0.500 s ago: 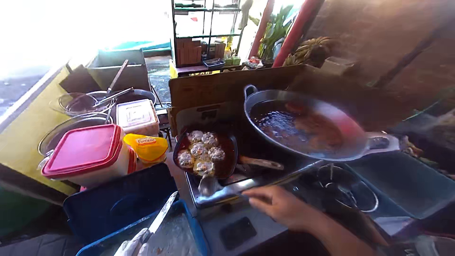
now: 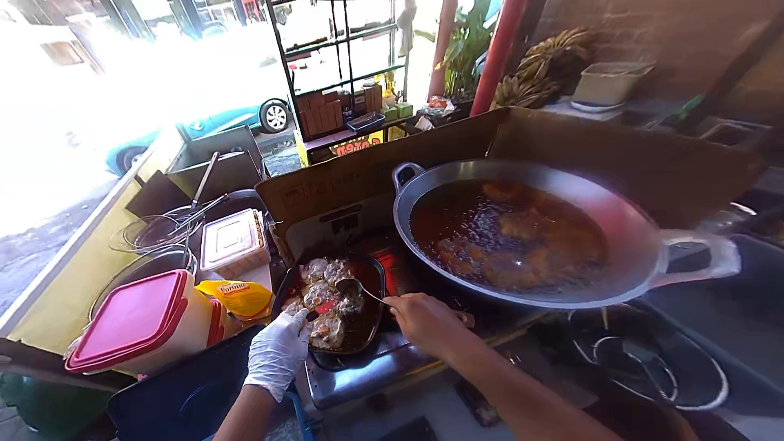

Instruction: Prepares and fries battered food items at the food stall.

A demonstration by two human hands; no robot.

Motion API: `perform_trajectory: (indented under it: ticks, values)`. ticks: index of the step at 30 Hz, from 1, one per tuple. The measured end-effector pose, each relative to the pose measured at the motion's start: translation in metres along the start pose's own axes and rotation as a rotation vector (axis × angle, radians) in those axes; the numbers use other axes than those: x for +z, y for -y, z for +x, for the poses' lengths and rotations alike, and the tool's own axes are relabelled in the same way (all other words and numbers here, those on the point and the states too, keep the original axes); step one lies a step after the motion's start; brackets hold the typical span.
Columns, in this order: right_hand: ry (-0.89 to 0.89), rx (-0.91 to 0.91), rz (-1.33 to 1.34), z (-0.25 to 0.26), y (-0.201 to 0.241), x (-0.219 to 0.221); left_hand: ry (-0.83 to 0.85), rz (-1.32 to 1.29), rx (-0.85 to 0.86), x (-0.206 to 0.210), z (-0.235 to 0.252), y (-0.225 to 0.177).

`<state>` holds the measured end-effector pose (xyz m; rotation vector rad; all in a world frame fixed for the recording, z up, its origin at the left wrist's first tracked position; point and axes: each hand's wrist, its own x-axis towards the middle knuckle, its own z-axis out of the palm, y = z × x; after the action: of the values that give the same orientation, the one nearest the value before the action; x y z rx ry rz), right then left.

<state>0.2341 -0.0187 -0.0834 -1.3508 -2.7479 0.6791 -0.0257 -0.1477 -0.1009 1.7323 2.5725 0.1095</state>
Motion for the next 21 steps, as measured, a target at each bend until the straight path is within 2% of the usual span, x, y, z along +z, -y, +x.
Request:
perform_trajectory:
  ticks: [2, 6, 10, 15, 19, 21]
  values:
    - [-0.016, -0.001, 0.010, 0.003, -0.006, 0.003, 0.034, 0.037, -0.002, -0.006, 0.005, -0.007]
    - [-0.008, -0.017, 0.031, 0.009, -0.012, 0.001, -0.037, 0.078, 0.007, -0.012, 0.005, -0.013]
    - [-0.004, -0.022, 0.031, 0.012, -0.013, -0.001, 0.074, 0.122, -0.031, -0.021, 0.010, -0.022]
    - [0.000, -0.022, 0.050, 0.011, -0.012, -0.002, -0.008, 0.123, -0.034, -0.035, 0.004, -0.028]
    - [-0.010, -0.022, 0.064, 0.010, -0.015, -0.001, 0.120, 0.168, -0.067, -0.037, 0.004, -0.035]
    - [-0.064, -0.021, 0.078, 0.010, -0.018, 0.000, 0.117, 0.158, -0.078, -0.040, 0.004, -0.037]
